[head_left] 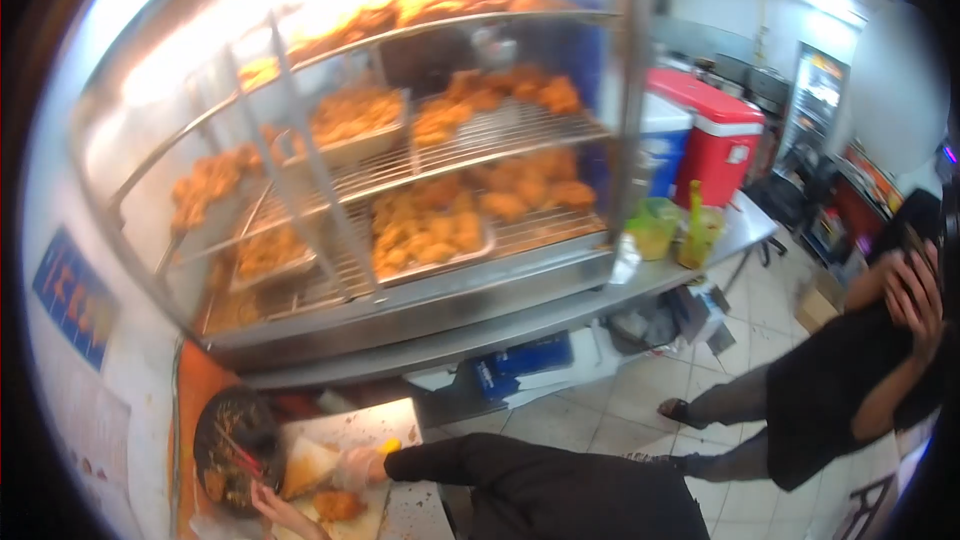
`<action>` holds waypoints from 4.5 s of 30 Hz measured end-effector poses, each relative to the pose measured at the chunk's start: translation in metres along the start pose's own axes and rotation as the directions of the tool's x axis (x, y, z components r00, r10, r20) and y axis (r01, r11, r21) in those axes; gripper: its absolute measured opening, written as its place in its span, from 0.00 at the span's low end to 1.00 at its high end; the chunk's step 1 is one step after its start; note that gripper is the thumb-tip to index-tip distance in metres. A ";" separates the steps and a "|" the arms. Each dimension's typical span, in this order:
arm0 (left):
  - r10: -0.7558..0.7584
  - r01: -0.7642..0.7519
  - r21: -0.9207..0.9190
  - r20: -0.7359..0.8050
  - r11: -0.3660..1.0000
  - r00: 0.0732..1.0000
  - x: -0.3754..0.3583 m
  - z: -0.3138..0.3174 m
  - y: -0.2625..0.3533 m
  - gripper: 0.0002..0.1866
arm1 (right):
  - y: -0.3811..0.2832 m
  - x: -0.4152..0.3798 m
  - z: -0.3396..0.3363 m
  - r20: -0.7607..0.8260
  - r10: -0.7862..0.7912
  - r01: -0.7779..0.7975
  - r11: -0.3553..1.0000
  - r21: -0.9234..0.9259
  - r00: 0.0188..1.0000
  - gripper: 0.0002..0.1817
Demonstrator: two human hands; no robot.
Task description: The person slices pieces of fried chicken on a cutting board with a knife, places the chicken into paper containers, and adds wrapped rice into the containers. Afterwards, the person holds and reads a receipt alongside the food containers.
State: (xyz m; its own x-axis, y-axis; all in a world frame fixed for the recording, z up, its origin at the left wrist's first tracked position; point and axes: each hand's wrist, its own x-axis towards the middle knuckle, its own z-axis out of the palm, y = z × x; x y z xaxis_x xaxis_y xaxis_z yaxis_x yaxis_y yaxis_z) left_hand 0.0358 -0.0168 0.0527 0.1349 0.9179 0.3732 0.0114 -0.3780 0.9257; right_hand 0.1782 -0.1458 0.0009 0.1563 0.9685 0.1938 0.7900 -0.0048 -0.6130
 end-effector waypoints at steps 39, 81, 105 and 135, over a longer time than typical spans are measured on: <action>-0.115 0.025 0.933 0.017 0.360 0.993 0.015 -0.048 -0.019 0.28 | 0.010 0.114 -0.056 0.649 -0.158 0.460 0.826 -0.326 0.744 0.09; -0.277 0.101 0.899 0.023 0.426 0.961 -0.007 -0.031 -0.076 0.32 | 0.032 0.118 -0.019 0.604 -0.172 0.447 0.827 -0.340 0.779 0.06; -0.268 0.053 0.876 0.088 0.479 0.959 -0.015 -0.026 -0.087 0.31 | 0.011 0.097 -0.030 0.635 -0.016 0.346 0.848 -0.400 0.773 0.09; -0.303 -0.212 0.920 0.316 0.329 0.899 0.021 -0.015 -0.066 0.27 | 0.048 0.033 -0.014 0.335 -0.160 0.225 0.961 -0.164 0.928 0.09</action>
State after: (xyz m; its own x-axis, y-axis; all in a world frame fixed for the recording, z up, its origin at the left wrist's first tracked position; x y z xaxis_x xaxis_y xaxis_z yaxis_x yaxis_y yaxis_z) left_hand 0.0231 0.0288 0.0006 0.4307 0.9018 0.0361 0.8867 -0.4303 0.1691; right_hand 0.2300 -0.1181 -0.0114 -0.1799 0.9835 0.0211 0.8911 0.1720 -0.4200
